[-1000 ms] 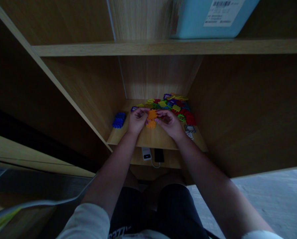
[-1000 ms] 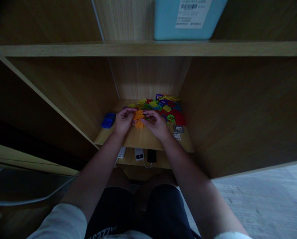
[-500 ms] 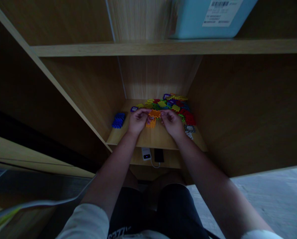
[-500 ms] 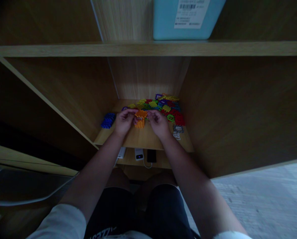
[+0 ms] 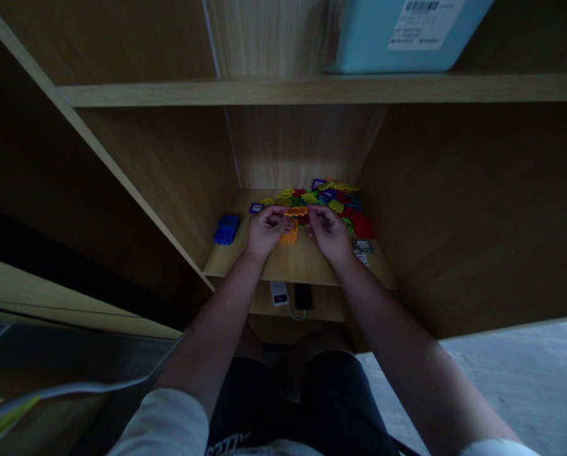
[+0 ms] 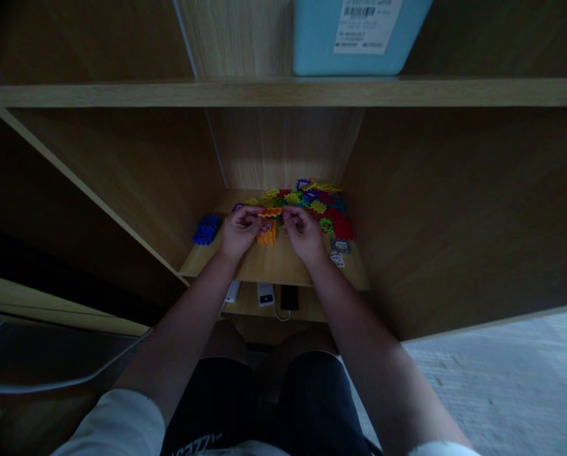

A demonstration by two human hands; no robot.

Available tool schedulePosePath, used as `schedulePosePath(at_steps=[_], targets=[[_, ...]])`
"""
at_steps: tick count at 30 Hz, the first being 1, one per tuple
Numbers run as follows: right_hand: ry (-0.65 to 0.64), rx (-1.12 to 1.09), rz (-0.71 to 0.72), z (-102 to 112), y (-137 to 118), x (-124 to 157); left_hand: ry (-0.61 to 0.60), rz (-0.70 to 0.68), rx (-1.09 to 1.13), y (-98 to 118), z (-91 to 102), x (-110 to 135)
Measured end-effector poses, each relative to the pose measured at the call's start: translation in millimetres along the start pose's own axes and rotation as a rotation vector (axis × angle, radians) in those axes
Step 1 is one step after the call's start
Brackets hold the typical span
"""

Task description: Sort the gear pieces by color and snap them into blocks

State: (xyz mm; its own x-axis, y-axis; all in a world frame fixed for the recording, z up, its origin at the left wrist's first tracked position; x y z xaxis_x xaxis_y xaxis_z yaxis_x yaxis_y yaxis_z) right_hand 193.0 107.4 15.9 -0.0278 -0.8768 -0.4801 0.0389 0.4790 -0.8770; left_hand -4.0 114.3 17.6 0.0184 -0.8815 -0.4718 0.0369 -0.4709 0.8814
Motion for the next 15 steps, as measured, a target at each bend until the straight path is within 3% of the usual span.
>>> schedulePosePath(at_steps=[7,15], targets=[[-0.066,-0.086,0.079,-3.3,-3.4,0.1,0.007,-0.146,-0.112,-3.0,-0.7,-0.8],[-0.074,-0.044,0.039,-4.1,2.0,-1.7,0.057,-0.219,-0.205,4.9,1.9,-1.1]])
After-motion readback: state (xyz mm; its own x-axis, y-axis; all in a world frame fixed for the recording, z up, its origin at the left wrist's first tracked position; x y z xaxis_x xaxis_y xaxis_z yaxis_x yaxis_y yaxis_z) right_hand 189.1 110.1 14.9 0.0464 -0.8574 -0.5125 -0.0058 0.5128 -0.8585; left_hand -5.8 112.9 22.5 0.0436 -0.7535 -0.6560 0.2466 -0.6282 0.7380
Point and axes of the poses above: each hand's wrist, its own x-axis away from the middle knuckle, its own z-axis out of the back of the hand, y = z × x, the point moved 3 cm from there along -x, towards the middle knuckle, and after that the axes turned 5 degrees about -x, right-handed, at the moved point
